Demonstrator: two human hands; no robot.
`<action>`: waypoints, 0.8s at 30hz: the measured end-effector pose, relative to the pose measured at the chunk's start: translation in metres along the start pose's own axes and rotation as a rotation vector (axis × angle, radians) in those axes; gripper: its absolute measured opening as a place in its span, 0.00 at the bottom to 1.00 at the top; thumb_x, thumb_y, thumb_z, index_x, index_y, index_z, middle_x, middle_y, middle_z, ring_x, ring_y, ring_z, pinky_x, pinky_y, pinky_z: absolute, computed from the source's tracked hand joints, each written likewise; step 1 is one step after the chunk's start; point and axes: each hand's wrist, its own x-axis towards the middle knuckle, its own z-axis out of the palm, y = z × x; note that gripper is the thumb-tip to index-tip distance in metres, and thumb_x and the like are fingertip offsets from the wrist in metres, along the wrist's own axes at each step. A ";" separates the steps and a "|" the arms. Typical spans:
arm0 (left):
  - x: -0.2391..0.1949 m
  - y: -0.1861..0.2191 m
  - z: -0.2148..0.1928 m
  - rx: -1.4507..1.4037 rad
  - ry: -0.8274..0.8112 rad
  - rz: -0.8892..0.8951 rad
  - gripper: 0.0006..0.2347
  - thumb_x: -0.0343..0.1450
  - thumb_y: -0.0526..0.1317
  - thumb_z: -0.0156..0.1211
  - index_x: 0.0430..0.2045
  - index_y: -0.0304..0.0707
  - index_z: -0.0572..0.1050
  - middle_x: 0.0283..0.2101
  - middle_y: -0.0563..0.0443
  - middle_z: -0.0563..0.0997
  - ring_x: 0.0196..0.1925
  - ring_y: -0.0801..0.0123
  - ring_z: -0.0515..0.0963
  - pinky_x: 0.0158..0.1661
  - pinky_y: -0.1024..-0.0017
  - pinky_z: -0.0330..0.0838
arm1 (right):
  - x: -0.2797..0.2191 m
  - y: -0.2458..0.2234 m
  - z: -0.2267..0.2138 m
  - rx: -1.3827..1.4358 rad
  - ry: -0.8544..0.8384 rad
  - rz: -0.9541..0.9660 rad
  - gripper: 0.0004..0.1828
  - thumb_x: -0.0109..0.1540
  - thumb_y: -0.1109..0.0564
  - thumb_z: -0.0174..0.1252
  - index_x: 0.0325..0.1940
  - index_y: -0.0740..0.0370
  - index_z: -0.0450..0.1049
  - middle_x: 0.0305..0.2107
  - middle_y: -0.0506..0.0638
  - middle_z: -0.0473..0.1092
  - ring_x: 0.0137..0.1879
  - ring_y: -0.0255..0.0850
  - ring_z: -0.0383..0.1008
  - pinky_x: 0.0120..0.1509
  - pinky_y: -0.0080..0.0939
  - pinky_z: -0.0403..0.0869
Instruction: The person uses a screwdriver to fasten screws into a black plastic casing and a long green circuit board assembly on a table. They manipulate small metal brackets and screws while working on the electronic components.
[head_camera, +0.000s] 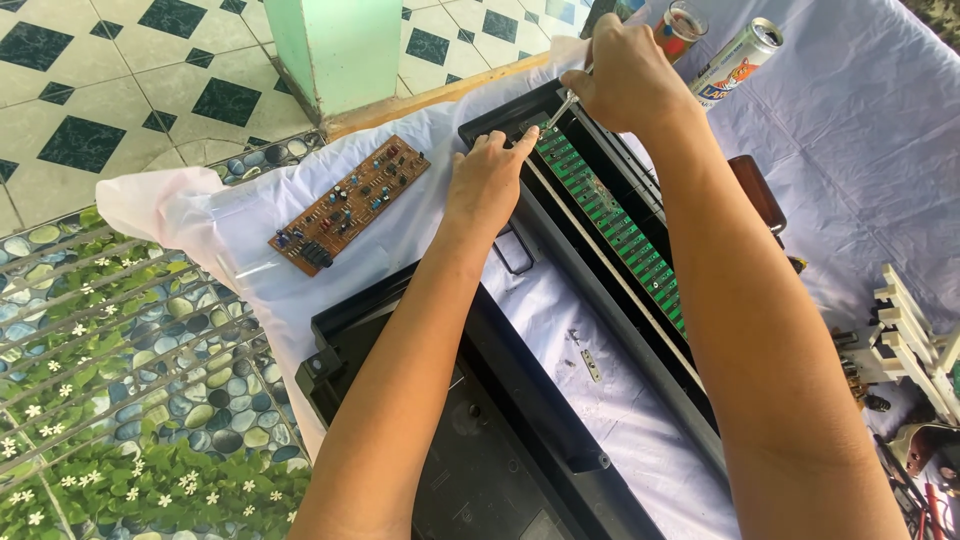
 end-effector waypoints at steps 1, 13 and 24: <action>0.000 0.001 -0.001 0.001 0.000 0.000 0.30 0.71 0.24 0.44 0.68 0.56 0.65 0.46 0.44 0.76 0.49 0.52 0.75 0.40 0.48 0.74 | 0.001 0.003 0.000 0.001 0.001 -0.001 0.21 0.69 0.49 0.66 0.48 0.69 0.67 0.41 0.69 0.68 0.45 0.65 0.71 0.48 0.64 0.72; 0.001 0.001 0.000 -0.001 -0.018 -0.007 0.30 0.70 0.23 0.44 0.68 0.56 0.64 0.47 0.45 0.76 0.49 0.54 0.75 0.41 0.49 0.74 | 0.007 0.001 0.000 -0.118 -0.038 0.086 0.30 0.72 0.42 0.63 0.52 0.75 0.65 0.41 0.69 0.69 0.42 0.66 0.75 0.39 0.62 0.73; 0.003 0.000 0.000 -0.025 -0.049 -0.017 0.30 0.71 0.25 0.44 0.69 0.56 0.64 0.47 0.44 0.75 0.51 0.52 0.74 0.43 0.47 0.73 | -0.004 -0.017 -0.020 0.013 -0.124 -0.085 0.08 0.65 0.53 0.60 0.43 0.58 0.73 0.28 0.52 0.71 0.47 0.49 0.68 0.46 0.50 0.68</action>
